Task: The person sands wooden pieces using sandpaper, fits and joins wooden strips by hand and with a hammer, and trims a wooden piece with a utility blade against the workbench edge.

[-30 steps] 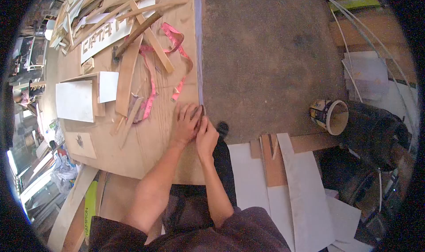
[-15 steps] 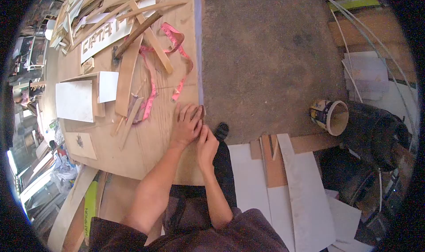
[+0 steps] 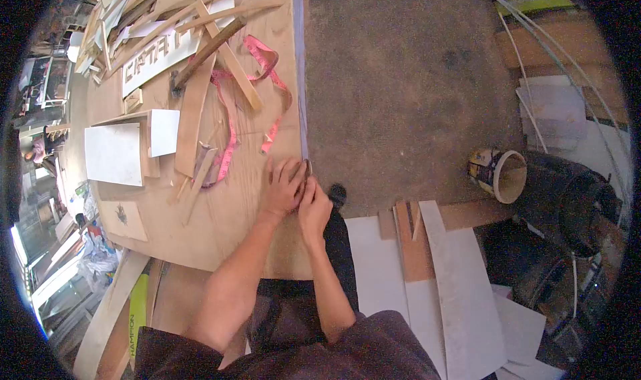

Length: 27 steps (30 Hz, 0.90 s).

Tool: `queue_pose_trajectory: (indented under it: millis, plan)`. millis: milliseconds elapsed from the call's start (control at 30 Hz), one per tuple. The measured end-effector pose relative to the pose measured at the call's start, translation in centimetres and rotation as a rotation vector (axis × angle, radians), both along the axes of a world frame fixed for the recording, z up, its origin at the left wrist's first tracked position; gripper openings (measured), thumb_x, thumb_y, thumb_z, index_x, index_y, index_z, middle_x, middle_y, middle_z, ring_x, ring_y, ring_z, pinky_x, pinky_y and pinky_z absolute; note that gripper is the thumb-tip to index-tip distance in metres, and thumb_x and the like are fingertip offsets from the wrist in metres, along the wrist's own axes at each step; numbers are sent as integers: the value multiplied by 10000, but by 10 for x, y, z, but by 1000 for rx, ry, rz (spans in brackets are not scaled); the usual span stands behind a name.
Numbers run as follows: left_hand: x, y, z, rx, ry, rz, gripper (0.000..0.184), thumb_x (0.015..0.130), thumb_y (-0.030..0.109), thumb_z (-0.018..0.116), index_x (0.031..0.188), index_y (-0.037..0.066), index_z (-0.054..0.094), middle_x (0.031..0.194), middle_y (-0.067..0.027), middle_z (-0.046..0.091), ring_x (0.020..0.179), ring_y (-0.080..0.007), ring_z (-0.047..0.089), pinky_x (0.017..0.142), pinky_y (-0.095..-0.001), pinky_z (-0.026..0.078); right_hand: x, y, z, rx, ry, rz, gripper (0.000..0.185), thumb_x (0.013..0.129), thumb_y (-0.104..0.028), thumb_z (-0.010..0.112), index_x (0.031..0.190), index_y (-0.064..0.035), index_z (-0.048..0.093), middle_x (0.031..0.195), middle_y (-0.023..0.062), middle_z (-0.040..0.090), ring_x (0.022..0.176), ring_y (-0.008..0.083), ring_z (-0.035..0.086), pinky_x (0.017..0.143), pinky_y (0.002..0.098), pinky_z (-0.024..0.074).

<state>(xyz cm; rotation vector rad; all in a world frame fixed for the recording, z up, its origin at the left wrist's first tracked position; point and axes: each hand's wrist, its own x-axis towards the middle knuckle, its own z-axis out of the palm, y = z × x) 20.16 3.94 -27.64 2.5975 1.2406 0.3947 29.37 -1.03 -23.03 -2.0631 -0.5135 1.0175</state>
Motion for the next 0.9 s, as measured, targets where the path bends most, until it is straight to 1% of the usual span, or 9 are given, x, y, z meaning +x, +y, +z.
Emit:
queue_pose_trajectory:
  millis: [167,233,300,367,533,600,700,733,900]
  plan:
    - [1,-2,2,-21,3,16,453,871,237,638,1301,103,603,1278,-71,546,1287,-250,448,1192,-594,209,-7,-17,4,11,-62,2,377,1051,-294,453,1094,9,673,919,270,673,842,430,676,719,429,506]
    - [2,-2,2,-15,13,10,447,874,235,631,1300,101,604,1278,-71,547,1288,-251,448,1193,-595,207,2,4,4,-73,-36,67,384,1051,-302,455,1115,6,676,950,271,678,866,432,676,736,428,510]
    - [2,1,5,9,10,1,442,880,235,626,1301,102,603,1277,-71,548,1290,-253,448,1193,-595,207,2,6,7,-52,54,23,386,1049,-302,457,1127,4,680,978,270,680,901,437,674,751,433,513]
    - [2,1,7,-7,2,4,440,881,233,624,1301,103,603,1276,-70,548,1293,-253,447,1193,-594,207,-6,-13,-6,49,-62,-10,385,1048,-294,461,1119,11,684,982,270,683,912,437,676,755,442,515]
    - [1,-2,7,-47,21,7,446,880,231,623,1306,103,601,1283,-69,548,1301,-253,445,1194,-592,206,-3,-11,5,-16,-49,20,369,1038,-288,486,1145,8,678,1003,283,672,938,433,675,770,427,520]
    - [0,0,5,-15,19,1,450,877,224,619,1308,94,597,1295,-74,542,1302,-256,445,1196,-591,203,7,9,5,-55,39,37,380,1041,-271,478,1144,47,659,1019,289,674,987,397,689,808,403,517]
    - [0,0,7,-39,3,-3,442,891,232,605,1308,86,595,1306,-77,535,1313,-255,435,1198,-587,200,-1,-6,3,-20,4,2,379,1043,-276,481,1128,47,660,984,296,669,930,403,693,785,405,517]
    - [0,0,7,-40,2,-1,442,891,232,605,1308,86,595,1306,-77,535,1313,-255,435,1198,-587,200,-6,-14,2,56,-42,-20,375,1045,-280,480,1114,41,662,949,297,664,867,399,686,769,401,513]
    - [-2,-2,2,-43,31,-10,438,912,270,570,1304,78,598,1330,-82,526,1333,-259,415,1200,-589,186,1,-2,-2,-28,-13,26,376,1042,-294,480,1121,17,675,981,277,674,908,437,676,752,427,523]
